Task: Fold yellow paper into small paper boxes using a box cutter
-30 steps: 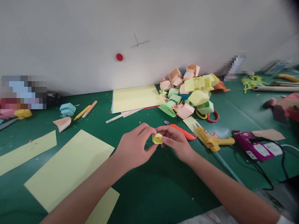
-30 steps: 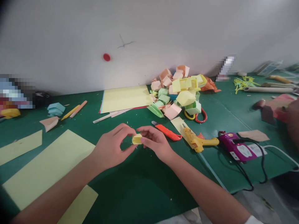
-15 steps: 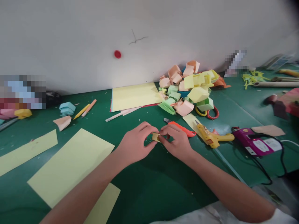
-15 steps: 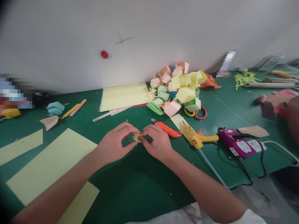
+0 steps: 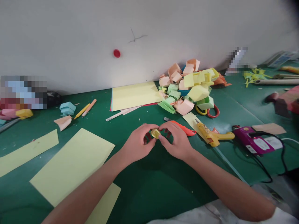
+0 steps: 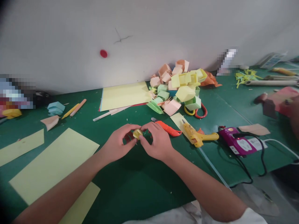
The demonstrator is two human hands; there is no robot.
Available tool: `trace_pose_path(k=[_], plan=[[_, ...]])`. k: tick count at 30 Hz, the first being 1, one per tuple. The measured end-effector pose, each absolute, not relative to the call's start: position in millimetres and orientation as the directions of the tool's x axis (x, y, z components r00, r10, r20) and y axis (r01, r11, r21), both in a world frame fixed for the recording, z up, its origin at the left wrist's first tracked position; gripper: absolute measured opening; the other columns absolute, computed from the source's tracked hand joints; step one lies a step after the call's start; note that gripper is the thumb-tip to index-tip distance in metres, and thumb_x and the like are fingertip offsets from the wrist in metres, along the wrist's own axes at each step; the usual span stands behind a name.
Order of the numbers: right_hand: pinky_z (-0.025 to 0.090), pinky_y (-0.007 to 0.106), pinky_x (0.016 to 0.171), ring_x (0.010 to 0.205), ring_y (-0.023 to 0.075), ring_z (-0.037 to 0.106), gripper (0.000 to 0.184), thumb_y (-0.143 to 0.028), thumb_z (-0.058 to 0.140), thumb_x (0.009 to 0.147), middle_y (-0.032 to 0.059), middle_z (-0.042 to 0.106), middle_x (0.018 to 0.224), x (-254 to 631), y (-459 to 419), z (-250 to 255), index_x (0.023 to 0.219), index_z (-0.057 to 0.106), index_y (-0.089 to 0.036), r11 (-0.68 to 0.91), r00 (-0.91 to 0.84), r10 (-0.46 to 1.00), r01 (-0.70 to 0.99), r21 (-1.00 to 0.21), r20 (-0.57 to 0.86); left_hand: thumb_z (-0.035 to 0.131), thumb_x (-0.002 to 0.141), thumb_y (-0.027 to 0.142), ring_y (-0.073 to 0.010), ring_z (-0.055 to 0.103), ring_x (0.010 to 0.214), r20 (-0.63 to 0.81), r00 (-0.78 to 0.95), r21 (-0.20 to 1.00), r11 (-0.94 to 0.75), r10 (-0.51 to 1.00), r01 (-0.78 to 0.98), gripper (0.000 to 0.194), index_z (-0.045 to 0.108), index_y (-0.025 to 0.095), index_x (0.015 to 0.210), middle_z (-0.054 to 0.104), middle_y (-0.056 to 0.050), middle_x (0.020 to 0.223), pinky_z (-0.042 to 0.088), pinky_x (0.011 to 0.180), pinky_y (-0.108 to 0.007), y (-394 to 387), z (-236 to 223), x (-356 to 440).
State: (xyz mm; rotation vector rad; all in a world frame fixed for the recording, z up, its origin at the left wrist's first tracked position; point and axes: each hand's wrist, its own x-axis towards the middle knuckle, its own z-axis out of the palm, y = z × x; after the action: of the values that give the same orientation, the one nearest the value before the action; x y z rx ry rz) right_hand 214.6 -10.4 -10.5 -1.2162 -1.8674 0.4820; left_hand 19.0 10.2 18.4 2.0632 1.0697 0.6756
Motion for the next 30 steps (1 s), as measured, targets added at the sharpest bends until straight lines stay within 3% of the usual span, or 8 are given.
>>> trace_pose_path(k=[5,10,16,20,22,26,30], plan=[[0.053,0.036,0.07,0.088,0.0224,0.064,0.02,-0.036,0.06,0.093,0.006,0.07,0.101,215.2,-8.5,-9.4,0.109,0.062,-0.024,0.341,-0.185,0.94,0.49,-0.802,0.287,0.06,0.089,0.022,-0.0148,0.066,0.082,0.054,0.429,0.816,-0.287,0.902,0.502,0.046,0.052,0.029,0.134,0.066,-0.003,0.114,0.054,0.069,-0.027,12.5,13.1,16.3],[0.054,0.034,0.068,0.087,0.0215,0.064,0.017,-0.033,0.066,0.091,0.0053,0.07,0.1,210.2,-7.5,-14.0,0.105,0.065,-0.024,0.33,-0.243,0.94,0.489,-0.807,0.238,0.056,0.087,0.017,-0.0165,0.067,0.089,0.073,0.388,0.804,-0.285,0.919,0.523,0.033,0.057,0.025,0.119,0.068,-0.003,0.109,0.055,0.071,-0.027,13.0,11.0,18.1],[0.055,0.033,0.069,0.082,0.0193,0.065,0.015,-0.03,0.067,0.09,0.0045,0.071,0.097,207.1,-7.7,-14.3,0.104,0.067,-0.024,0.315,-0.246,0.943,0.436,-0.843,0.225,0.058,0.087,0.023,-0.014,0.064,0.077,0.051,0.37,0.79,-0.264,0.928,0.554,0.031,0.059,0.023,0.118,0.069,-0.003,0.108,0.052,0.067,-0.027,18.9,7.5,17.1],[0.057,0.033,0.074,0.085,0.0184,0.067,0.016,-0.027,0.066,0.089,0.0033,0.073,0.099,204.9,-8.9,-13.6,0.105,0.066,-0.024,0.274,-0.242,0.952,0.396,-0.876,0.189,0.056,0.088,0.027,-0.0151,0.062,0.074,0.011,0.379,0.751,-0.258,0.925,0.607,0.009,0.064,0.022,0.091,0.069,0.0,0.086,0.045,0.063,-0.026,24.1,4.0,12.8],[0.058,0.033,0.076,0.087,0.0181,0.068,0.018,-0.026,0.066,0.088,0.0032,0.073,0.101,203.6,-9.4,-14.4,0.106,0.065,-0.024,0.275,-0.248,0.951,0.395,-0.877,0.186,0.057,0.087,0.028,-0.0147,0.057,0.067,0.004,0.374,0.728,-0.259,0.927,0.635,0.013,0.06,0.02,0.078,0.063,0.002,0.073,0.039,0.058,-0.026,25.9,2.6,10.7],[0.058,0.034,0.075,0.091,0.0194,0.068,0.023,-0.027,0.067,0.087,0.004,0.073,0.104,202.1,-9.6,-18.1,0.11,0.064,-0.025,0.272,-0.244,0.953,0.417,-0.867,0.181,0.056,0.085,0.025,-0.0139,0.05,0.061,-0.001,0.365,0.678,-0.267,0.931,0.684,0.015,0.053,0.02,0.071,0.057,0.003,0.066,0.032,0.055,-0.027,26.9,0.2,8.5],[0.058,0.037,0.075,0.099,0.0234,0.067,0.04,-0.032,0.071,0.085,0.0072,0.071,0.111,201.1,-9.7,-21.3,0.122,0.059,-0.025,0.259,-0.222,0.959,0.448,-0.856,0.174,0.056,0.082,0.019,-0.014,0.047,0.058,-0.005,0.364,0.628,-0.28,0.931,0.726,0.013,0.051,0.021,0.069,0.056,0.002,0.065,0.029,0.054,-0.028,25.4,-1.6,9.2]])
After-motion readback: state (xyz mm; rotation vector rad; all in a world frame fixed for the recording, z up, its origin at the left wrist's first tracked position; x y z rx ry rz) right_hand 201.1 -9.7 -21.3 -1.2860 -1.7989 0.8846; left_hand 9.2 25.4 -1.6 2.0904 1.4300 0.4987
